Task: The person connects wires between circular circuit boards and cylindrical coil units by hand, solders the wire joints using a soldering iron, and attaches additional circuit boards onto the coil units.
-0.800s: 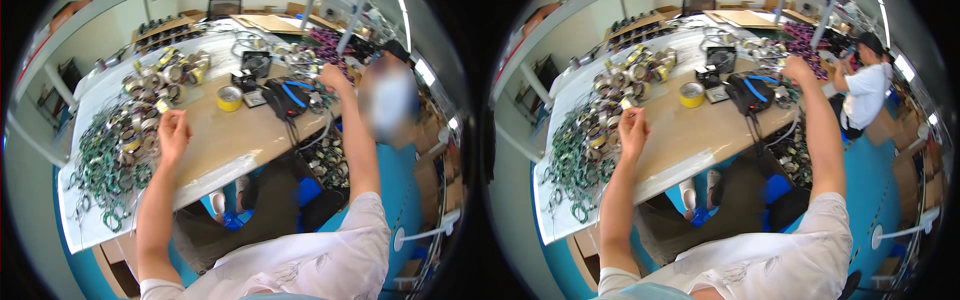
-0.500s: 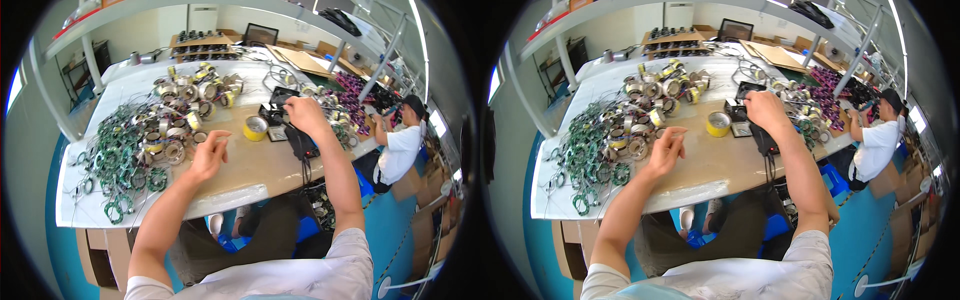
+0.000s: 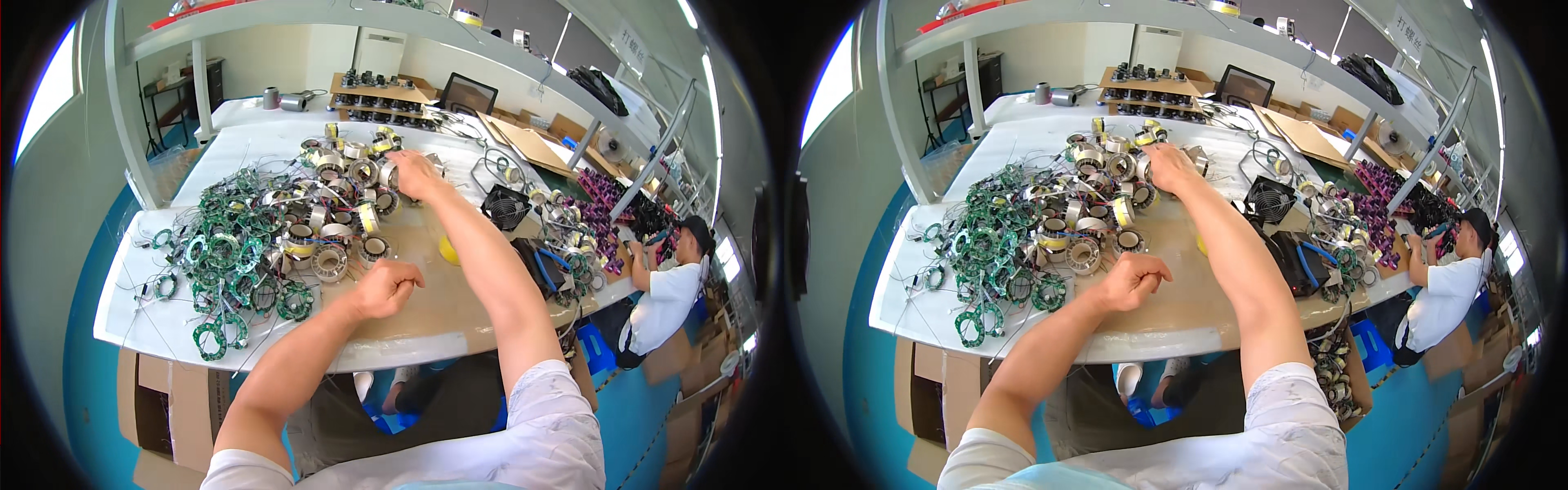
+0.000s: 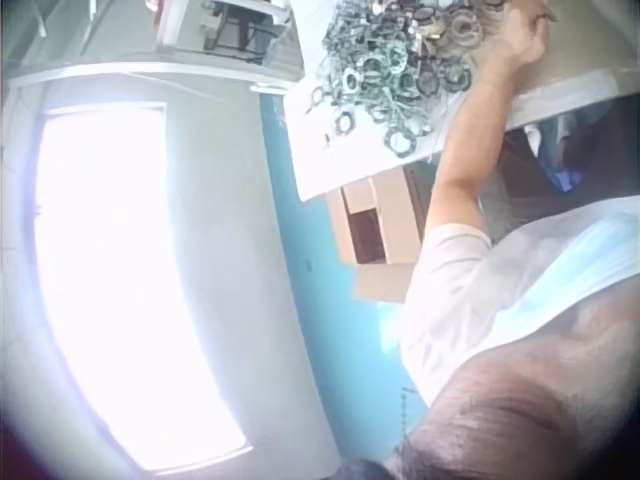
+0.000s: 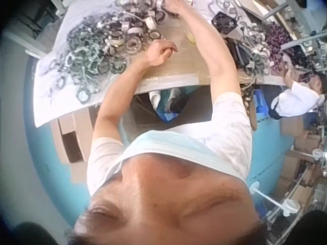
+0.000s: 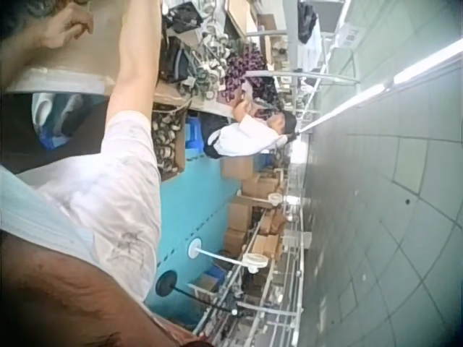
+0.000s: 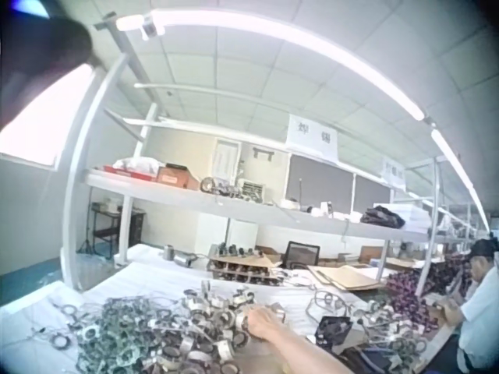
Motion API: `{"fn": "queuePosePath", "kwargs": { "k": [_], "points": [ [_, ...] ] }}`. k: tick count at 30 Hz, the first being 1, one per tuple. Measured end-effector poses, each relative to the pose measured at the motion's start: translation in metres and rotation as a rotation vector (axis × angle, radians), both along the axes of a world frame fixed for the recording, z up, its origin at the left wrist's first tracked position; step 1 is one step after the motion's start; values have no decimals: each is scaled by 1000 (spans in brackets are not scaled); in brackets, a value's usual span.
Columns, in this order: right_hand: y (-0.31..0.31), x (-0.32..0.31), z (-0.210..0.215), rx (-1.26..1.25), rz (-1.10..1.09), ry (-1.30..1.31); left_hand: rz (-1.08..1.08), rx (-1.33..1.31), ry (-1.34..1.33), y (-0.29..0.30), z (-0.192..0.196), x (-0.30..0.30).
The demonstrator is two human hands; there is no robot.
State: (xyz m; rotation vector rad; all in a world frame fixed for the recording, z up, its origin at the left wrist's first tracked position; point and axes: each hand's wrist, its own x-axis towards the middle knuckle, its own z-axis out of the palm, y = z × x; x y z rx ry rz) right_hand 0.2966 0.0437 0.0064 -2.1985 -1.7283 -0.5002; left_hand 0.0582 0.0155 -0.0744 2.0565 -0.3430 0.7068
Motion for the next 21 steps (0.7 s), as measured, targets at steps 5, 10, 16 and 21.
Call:
{"fn": "queuePosePath", "kwargs": {
  "k": [5, 10, 16, 21],
  "points": [
    [14, 13, 8, -43, -68, -89, 56, -13, -46, -2, 0, 0],
    [-21, 30, 26, 427, -130, 285, 142, -66, -40, -1, 0, 6],
    [-56, 5, 1, 797, -87, 707, 246, -181, -5, 3, -4, 16],
    [-81, -14, -25, 637, -156, 857, 296, -218, 35, 3, -1, 13]
  ]
}}
